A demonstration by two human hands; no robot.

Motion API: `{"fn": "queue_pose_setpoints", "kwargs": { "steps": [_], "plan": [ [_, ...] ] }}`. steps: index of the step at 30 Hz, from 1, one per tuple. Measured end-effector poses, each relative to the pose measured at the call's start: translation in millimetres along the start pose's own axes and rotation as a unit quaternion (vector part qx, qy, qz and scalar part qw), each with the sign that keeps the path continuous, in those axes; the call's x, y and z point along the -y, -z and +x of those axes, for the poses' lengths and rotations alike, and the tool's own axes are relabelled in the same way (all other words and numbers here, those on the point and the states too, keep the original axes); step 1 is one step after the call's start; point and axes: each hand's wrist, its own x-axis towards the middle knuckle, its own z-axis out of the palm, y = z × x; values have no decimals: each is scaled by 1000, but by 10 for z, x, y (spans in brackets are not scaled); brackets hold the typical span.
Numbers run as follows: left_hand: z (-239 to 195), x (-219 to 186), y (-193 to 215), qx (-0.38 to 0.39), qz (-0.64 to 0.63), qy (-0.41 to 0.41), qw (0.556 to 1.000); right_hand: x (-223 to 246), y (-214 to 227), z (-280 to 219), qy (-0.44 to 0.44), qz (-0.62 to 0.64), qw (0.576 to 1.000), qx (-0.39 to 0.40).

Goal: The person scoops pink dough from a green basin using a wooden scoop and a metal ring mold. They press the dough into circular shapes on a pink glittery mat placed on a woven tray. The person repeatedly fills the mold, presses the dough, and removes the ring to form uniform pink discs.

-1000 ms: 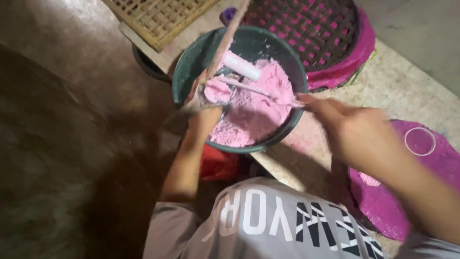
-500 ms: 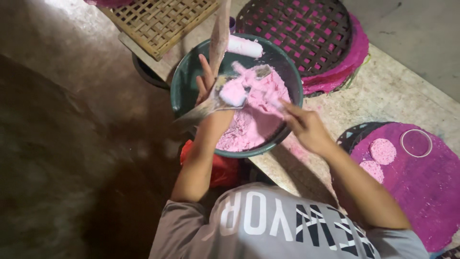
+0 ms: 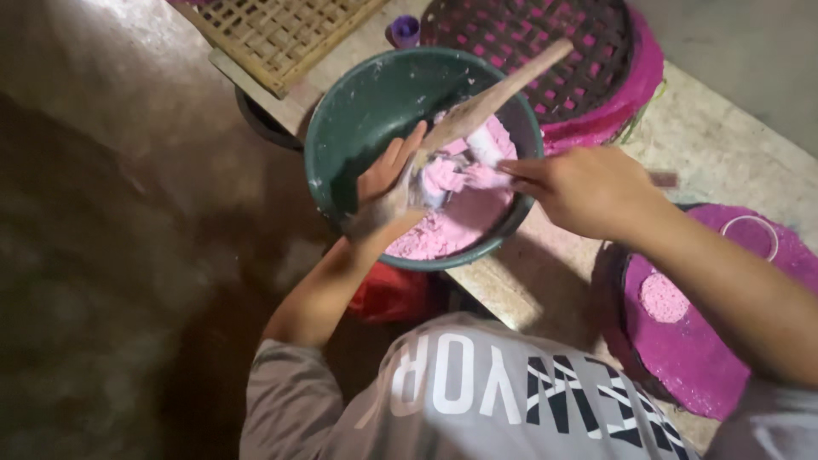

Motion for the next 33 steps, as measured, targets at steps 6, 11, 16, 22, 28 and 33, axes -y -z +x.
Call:
{"fn": "queue_pose_setpoints", "kwargs": {
  "steps": [6, 11, 16, 22, 28, 33],
  "plan": [
    [-56, 39, -199, 46, -51, -101, 993, 517, -261, 90, 178, -219, 952, -121],
    [-165, 348, -63, 15, -10, -9, 1000, 457, 394, -275, 136, -210, 966, -58],
    [-62, 336, -38, -51, -3, -64, 997, 524, 467, -68, 92, -243, 965, 16],
    [-33, 235, -120, -41, 3, -137, 990, 681, -311, 374, 155, -193, 967, -62],
    [-41, 454, 35, -110, 0, 29, 994, 451, 241, -58, 48, -100, 992, -60],
    [104, 443, 18, -195, -68, 32, 978, 532, -312, 210, 40, 304, 932, -191]
  ]
}}
